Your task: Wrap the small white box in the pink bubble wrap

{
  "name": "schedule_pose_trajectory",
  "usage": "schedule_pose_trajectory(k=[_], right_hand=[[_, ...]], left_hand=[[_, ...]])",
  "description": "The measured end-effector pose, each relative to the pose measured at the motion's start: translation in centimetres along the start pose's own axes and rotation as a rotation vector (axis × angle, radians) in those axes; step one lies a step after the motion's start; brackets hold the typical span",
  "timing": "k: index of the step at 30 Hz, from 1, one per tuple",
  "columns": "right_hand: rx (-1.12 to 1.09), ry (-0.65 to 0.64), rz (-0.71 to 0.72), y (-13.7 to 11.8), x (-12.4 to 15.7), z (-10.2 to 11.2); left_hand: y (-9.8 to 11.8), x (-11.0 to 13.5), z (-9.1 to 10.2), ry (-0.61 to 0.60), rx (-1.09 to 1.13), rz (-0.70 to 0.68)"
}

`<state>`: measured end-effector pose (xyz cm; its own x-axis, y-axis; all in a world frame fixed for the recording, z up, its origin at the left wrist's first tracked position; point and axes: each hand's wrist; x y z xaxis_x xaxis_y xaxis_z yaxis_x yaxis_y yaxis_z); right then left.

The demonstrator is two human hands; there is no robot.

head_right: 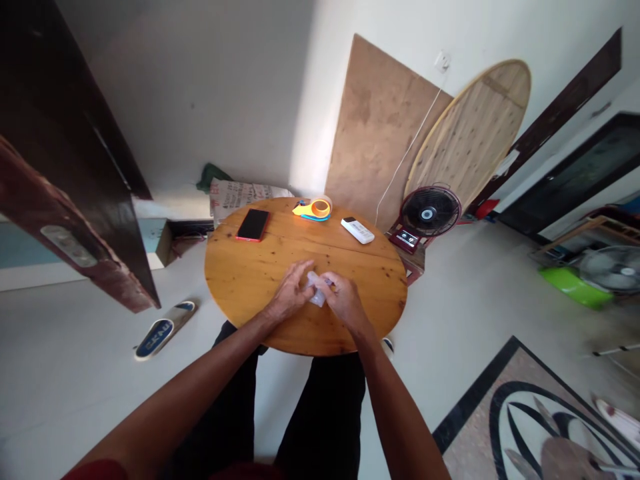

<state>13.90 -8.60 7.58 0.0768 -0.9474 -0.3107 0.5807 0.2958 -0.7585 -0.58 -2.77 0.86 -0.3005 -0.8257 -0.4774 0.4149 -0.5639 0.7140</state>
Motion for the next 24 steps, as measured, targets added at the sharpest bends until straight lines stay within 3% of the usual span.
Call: schedule_pose_trajectory(k=[6,11,18,24], right_hand=[[0.067,0.032,0.061,0.6,1.5,-0.9],[0.046,0.074,0.117,1.0,2.4,-1.4],[0.065,0.035,0.201,1.3,3.3,-1.6],[0.123,0.019,0.287,2.4,4.0,-2.3]], left_hand=[[-0.2,0.0,0.0,-0.052,0.073,-0.094],[-0.3,-0.2,0.7,-0.086,0.181,-0.06],[-1.1,0.3,2.4,-0.343,0.324,-0.083],[-1.0,0.7,1.8,-0.299,0.231,-0.142]])
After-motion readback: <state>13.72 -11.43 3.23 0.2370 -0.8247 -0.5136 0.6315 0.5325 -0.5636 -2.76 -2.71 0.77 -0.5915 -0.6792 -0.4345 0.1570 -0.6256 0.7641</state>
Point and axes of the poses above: each hand's wrist, its own x-axis away from the middle knuckle, its own z-axis out of the back of the hand, y = z × x, and after that the axes turned 9 degrees about -x, right-handed
